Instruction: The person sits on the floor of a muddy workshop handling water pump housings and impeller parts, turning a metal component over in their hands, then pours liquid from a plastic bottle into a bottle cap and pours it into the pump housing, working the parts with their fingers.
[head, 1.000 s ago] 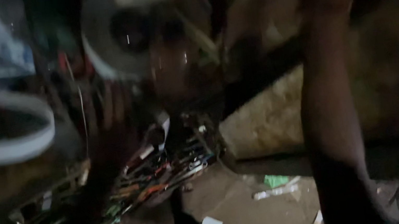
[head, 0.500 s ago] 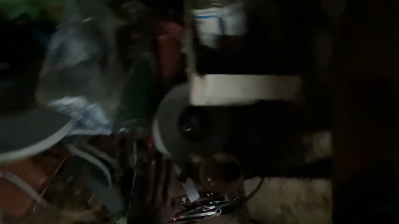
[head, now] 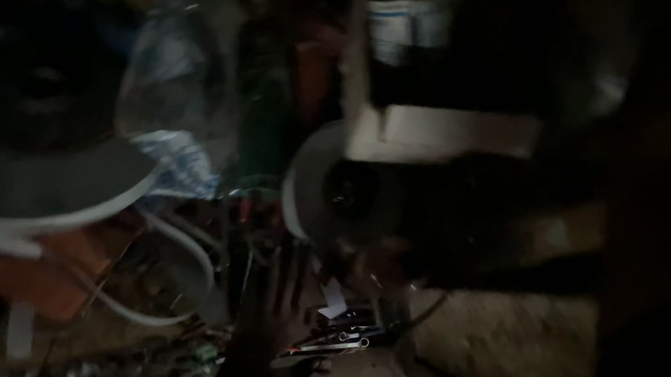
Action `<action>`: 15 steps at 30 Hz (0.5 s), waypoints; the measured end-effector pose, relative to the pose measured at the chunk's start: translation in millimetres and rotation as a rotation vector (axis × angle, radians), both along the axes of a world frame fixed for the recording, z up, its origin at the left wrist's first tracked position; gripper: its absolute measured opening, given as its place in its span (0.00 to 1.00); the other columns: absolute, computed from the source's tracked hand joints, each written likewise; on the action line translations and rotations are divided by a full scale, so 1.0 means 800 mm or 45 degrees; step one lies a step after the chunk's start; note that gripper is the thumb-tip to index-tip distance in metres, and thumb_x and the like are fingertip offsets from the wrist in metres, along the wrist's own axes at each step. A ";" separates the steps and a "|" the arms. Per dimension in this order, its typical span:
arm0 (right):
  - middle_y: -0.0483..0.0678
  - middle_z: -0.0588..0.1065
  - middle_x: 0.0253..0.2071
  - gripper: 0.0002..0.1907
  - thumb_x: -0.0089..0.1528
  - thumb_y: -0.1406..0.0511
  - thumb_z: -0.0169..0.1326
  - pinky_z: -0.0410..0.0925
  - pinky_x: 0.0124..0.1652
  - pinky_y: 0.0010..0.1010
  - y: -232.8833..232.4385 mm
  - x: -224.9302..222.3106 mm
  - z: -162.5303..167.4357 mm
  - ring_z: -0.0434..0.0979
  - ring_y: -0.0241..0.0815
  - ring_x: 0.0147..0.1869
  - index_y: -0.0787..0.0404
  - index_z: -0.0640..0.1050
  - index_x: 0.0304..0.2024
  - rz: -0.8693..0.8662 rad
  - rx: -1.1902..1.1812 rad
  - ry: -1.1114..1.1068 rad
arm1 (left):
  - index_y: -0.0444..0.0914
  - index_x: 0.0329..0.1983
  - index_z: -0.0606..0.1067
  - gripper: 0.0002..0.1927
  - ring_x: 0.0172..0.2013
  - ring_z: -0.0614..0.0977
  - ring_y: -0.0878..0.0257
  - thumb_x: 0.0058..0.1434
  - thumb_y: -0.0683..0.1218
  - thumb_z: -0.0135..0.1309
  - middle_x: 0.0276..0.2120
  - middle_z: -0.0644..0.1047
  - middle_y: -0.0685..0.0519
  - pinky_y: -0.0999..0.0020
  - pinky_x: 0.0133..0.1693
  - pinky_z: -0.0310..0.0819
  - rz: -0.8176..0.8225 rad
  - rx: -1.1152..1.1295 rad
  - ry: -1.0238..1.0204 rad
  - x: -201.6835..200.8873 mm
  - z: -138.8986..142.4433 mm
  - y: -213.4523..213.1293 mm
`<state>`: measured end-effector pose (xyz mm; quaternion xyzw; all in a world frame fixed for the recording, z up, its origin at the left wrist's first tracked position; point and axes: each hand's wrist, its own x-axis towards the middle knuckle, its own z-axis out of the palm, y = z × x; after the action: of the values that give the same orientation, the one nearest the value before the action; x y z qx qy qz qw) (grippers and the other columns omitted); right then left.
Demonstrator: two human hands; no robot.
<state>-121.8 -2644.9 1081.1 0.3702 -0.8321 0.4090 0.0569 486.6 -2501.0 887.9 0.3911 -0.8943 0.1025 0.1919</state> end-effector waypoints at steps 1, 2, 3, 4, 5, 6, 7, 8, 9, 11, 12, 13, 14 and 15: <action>0.53 0.59 0.60 0.46 0.59 0.58 0.67 0.57 0.62 0.41 0.027 -0.002 0.015 0.57 0.49 0.64 0.55 0.63 0.77 -0.017 -0.081 0.023 | 0.38 0.72 0.63 0.39 0.71 0.59 0.46 0.65 0.65 0.45 0.72 0.58 0.45 0.43 0.55 0.70 0.023 -0.063 -0.019 -0.001 -0.006 0.000; 0.53 0.59 0.60 0.46 0.59 0.58 0.67 0.57 0.62 0.41 0.059 -0.002 0.032 0.58 0.49 0.64 0.55 0.63 0.77 -0.032 -0.156 0.039 | 0.39 0.71 0.64 0.37 0.70 0.61 0.47 0.65 0.64 0.44 0.72 0.59 0.46 0.44 0.52 0.71 0.046 -0.137 -0.028 -0.001 -0.013 0.002; 0.53 0.59 0.61 0.47 0.59 0.58 0.67 0.57 0.63 0.41 0.095 0.000 0.048 0.58 0.49 0.65 0.55 0.63 0.77 -0.048 -0.234 0.056 | 0.40 0.71 0.65 0.36 0.70 0.63 0.47 0.65 0.64 0.44 0.72 0.60 0.47 0.45 0.49 0.72 0.081 -0.207 -0.032 0.000 -0.021 0.007; 0.53 0.59 0.61 0.47 0.58 0.57 0.68 0.57 0.63 0.41 0.135 0.007 0.062 0.58 0.49 0.65 0.55 0.63 0.77 -0.044 -0.306 0.073 | 0.40 0.72 0.65 0.37 0.70 0.65 0.48 0.66 0.65 0.43 0.72 0.61 0.47 0.47 0.51 0.72 0.073 -0.189 -0.103 0.001 -0.030 0.011; 0.52 0.59 0.62 0.48 0.58 0.57 0.68 0.57 0.64 0.41 0.180 0.018 0.074 0.58 0.49 0.66 0.55 0.62 0.77 -0.038 -0.368 0.089 | 0.40 0.73 0.65 0.38 0.69 0.66 0.48 0.67 0.66 0.42 0.73 0.61 0.47 0.49 0.52 0.73 0.068 -0.161 -0.175 0.004 -0.038 0.017; 0.52 0.59 0.63 0.48 0.58 0.57 0.68 0.57 0.64 0.41 0.226 0.035 0.085 0.58 0.49 0.66 0.55 0.62 0.77 -0.022 -0.419 0.117 | 0.40 0.73 0.65 0.38 0.69 0.68 0.49 0.67 0.66 0.41 0.74 0.61 0.47 0.51 0.54 0.73 0.062 -0.124 -0.250 0.006 -0.045 0.022; 0.52 0.59 0.63 0.49 0.57 0.57 0.69 0.58 0.65 0.41 0.277 0.056 0.094 0.58 0.49 0.67 0.55 0.62 0.77 -0.039 -0.458 0.122 | 0.40 0.75 0.65 0.40 0.69 0.68 0.49 0.69 0.69 0.40 0.74 0.62 0.46 0.50 0.56 0.73 0.099 -0.257 -0.195 0.005 -0.049 0.022; 0.52 0.59 0.64 0.49 0.57 0.57 0.69 0.58 0.65 0.41 0.331 0.083 0.102 0.58 0.49 0.67 0.55 0.62 0.77 -0.041 -0.485 0.144 | 0.40 0.76 0.66 0.41 0.69 0.68 0.48 0.72 0.72 0.40 0.74 0.63 0.45 0.49 0.57 0.73 0.103 -0.388 -0.137 0.004 -0.051 0.020; 0.52 0.59 0.64 0.49 0.57 0.56 0.69 0.58 0.66 0.41 0.389 0.113 0.107 0.59 0.49 0.68 0.55 0.62 0.77 -0.044 -0.520 0.175 | 0.40 0.77 0.66 0.43 0.69 0.69 0.48 0.74 0.74 0.40 0.74 0.63 0.44 0.47 0.59 0.72 0.087 -0.521 -0.060 -0.001 -0.050 0.016; 0.52 0.59 0.65 0.50 0.56 0.56 0.70 0.58 0.67 0.40 0.506 0.186 0.105 0.59 0.49 0.69 0.55 0.61 0.77 -0.061 -0.544 0.223 | 0.41 0.79 0.64 0.45 0.70 0.67 0.46 0.70 0.75 0.41 0.74 0.62 0.43 0.43 0.58 0.70 0.067 -0.445 0.027 -0.011 -0.040 0.011; 0.52 0.59 0.66 0.51 0.56 0.56 0.70 0.59 0.67 0.40 0.564 0.226 0.097 0.59 0.49 0.70 0.55 0.61 0.77 -0.060 -0.544 0.237 | 0.41 0.78 0.65 0.45 0.69 0.67 0.46 0.70 0.75 0.41 0.73 0.63 0.43 0.43 0.58 0.70 0.061 -0.409 0.062 -0.018 -0.033 0.017; 0.52 0.59 0.66 0.51 0.56 0.55 0.70 0.59 0.68 0.40 0.625 0.266 0.088 0.59 0.49 0.70 0.55 0.61 0.77 -0.064 -0.540 0.252 | 0.41 0.77 0.65 0.44 0.69 0.67 0.47 0.70 0.74 0.41 0.72 0.63 0.43 0.44 0.58 0.71 0.033 -0.381 0.132 -0.025 -0.027 0.035; 0.52 0.59 0.67 0.52 0.55 0.55 0.71 0.59 0.69 0.40 0.687 0.309 0.074 0.59 0.49 0.71 0.54 0.60 0.77 -0.081 -0.532 0.261 | 0.40 0.76 0.65 0.43 0.68 0.68 0.47 0.69 0.73 0.42 0.71 0.63 0.43 0.44 0.57 0.71 -0.007 -0.369 0.191 -0.030 -0.019 0.059; 0.52 0.59 0.68 0.52 0.55 0.55 0.71 0.59 0.69 0.40 0.743 0.355 0.052 0.59 0.49 0.71 0.54 0.60 0.77 -0.058 -0.507 0.265 | 0.40 0.75 0.66 0.42 0.67 0.68 0.47 0.69 0.73 0.42 0.70 0.64 0.43 0.44 0.57 0.71 -0.084 -0.347 0.249 -0.037 -0.016 0.101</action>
<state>162.4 -2050.5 1122.8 0.3731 -0.7327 0.5235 0.2236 457.4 -2420.0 875.4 0.3400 -0.8615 0.1781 0.3324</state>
